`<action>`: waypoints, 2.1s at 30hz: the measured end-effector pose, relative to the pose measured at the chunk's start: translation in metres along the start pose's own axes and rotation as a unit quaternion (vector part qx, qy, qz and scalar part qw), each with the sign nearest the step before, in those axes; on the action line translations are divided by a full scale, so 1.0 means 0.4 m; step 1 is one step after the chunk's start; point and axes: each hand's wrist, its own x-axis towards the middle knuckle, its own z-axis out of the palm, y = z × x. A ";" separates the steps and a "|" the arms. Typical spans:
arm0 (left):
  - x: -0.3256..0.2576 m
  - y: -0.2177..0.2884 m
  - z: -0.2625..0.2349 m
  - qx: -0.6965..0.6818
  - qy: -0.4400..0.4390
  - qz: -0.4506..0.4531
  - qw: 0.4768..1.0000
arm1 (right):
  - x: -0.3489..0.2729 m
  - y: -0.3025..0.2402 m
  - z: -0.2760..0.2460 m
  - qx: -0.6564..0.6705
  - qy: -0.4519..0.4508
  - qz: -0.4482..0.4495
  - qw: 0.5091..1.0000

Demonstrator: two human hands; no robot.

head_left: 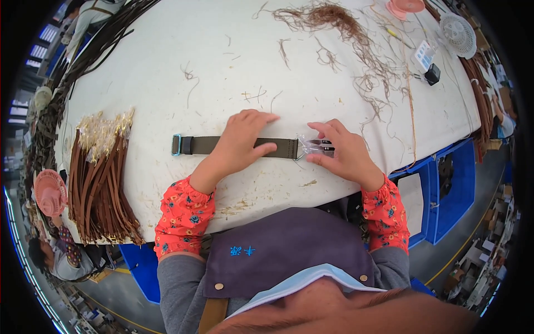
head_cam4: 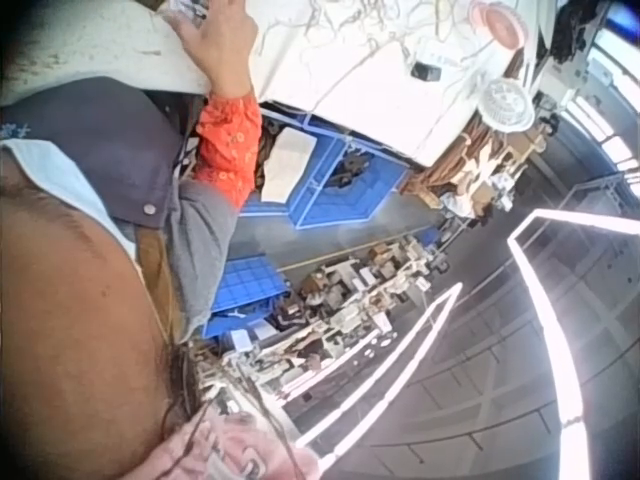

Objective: Remove protective plastic and trim excess threads from leather bag straps.

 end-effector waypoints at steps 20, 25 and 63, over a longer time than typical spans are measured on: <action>-0.043 0.037 0.012 0.103 0.023 0.164 0.981 | -0.073 0.012 0.034 -0.128 0.102 -0.243 0.956; -0.086 0.022 -0.002 -0.115 -0.110 0.003 0.987 | -0.104 0.011 0.042 -0.083 0.004 -0.209 0.974; -0.062 0.072 0.040 -0.201 -0.138 -0.075 0.967 | -0.053 -0.049 0.040 -0.091 0.076 -0.159 0.980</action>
